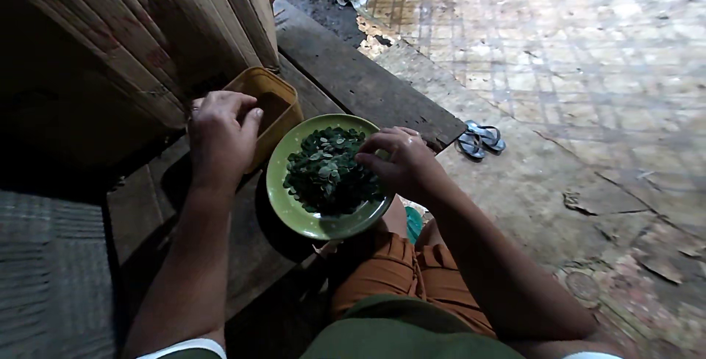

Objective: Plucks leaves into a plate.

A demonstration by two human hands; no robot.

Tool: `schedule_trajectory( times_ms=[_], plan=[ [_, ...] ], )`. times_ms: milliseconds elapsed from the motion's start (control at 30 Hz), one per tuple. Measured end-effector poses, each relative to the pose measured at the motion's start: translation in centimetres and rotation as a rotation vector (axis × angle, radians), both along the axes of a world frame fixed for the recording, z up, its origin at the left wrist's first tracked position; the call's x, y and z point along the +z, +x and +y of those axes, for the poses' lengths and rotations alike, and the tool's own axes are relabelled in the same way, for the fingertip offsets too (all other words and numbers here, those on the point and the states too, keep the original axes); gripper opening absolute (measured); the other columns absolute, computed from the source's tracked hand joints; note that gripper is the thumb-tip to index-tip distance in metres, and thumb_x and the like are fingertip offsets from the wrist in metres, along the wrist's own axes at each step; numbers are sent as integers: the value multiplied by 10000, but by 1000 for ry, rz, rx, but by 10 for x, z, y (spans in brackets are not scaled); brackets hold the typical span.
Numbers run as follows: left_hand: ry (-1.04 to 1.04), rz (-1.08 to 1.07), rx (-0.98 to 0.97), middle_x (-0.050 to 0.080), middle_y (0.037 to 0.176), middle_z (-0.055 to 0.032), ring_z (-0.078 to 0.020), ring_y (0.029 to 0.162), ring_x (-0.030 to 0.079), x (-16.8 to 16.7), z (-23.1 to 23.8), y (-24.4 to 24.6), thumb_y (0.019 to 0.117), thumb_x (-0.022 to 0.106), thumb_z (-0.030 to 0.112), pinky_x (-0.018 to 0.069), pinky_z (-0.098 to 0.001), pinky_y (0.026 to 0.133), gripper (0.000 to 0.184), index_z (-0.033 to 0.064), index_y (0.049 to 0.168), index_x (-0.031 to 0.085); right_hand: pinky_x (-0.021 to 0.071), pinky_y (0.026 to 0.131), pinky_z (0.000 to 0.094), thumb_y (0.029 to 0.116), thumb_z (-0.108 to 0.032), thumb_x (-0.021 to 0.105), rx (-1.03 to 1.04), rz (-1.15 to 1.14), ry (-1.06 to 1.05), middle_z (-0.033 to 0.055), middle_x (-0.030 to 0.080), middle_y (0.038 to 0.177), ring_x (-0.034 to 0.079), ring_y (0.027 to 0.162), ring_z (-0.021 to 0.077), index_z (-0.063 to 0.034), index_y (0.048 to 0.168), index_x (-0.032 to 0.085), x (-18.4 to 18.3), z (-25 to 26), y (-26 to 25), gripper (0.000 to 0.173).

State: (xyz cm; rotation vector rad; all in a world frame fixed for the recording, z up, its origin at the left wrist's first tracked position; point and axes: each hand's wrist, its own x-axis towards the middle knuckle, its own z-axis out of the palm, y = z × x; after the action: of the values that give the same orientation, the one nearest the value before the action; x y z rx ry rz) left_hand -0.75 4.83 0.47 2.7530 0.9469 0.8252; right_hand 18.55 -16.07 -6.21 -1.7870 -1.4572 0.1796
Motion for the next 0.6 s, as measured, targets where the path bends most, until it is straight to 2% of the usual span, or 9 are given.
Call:
schedule_trajectory(
  times_ms=[67,167,233,367,433,533,600],
  plan=[
    [0,55,-111,644,1283,-223,-445,1262,546,-1,-9,4,1033,587,218,396,-618,1064,288,19,1199,713,399,1051,548,967,-202,677,17,-19,13,43,728,945,665,982,220,-113,1005,786,0,1,-2,145],
    [-113,144,-340,689,1206,-150,-378,1192,597,-9,-28,11,1016,603,239,466,-587,996,242,69,1088,760,381,1078,574,967,-224,671,61,-36,-5,17,742,1051,659,1064,218,-154,1089,784,1,0,-2,180],
    [-187,217,-451,702,1183,-103,-336,1181,606,-19,-37,16,1004,613,272,474,-575,976,231,116,1056,775,382,1078,571,965,-222,671,64,-40,-8,12,739,1083,652,1081,219,-162,1121,776,2,-1,-1,198],
    [-201,314,-499,678,1220,-109,-343,1204,584,-35,-44,25,980,652,287,449,-587,1011,246,125,1128,764,381,1079,563,956,-186,669,24,-28,19,43,726,1081,649,1077,228,-147,1160,764,0,-4,1,228],
    [-185,319,-508,685,1197,-94,-330,1197,591,-38,-46,28,961,681,268,458,-577,1003,193,124,1054,770,387,1075,555,963,-190,655,7,-34,34,37,729,1076,652,1069,217,-149,1154,765,0,-4,1,225],
    [-205,209,-510,685,1143,-90,-303,1134,603,-37,-46,29,946,691,226,474,-535,964,141,107,984,759,389,1060,559,970,-185,661,-24,-22,73,45,729,1050,653,1049,223,-134,1132,767,1,-5,1,200],
    [-302,83,-484,680,1119,-91,-230,1094,616,-30,-47,27,954,680,213,500,-439,935,152,85,1004,744,411,1031,559,966,-184,677,-57,-5,121,55,731,1043,660,1040,233,-125,1108,770,2,-5,1,180]
  ],
)
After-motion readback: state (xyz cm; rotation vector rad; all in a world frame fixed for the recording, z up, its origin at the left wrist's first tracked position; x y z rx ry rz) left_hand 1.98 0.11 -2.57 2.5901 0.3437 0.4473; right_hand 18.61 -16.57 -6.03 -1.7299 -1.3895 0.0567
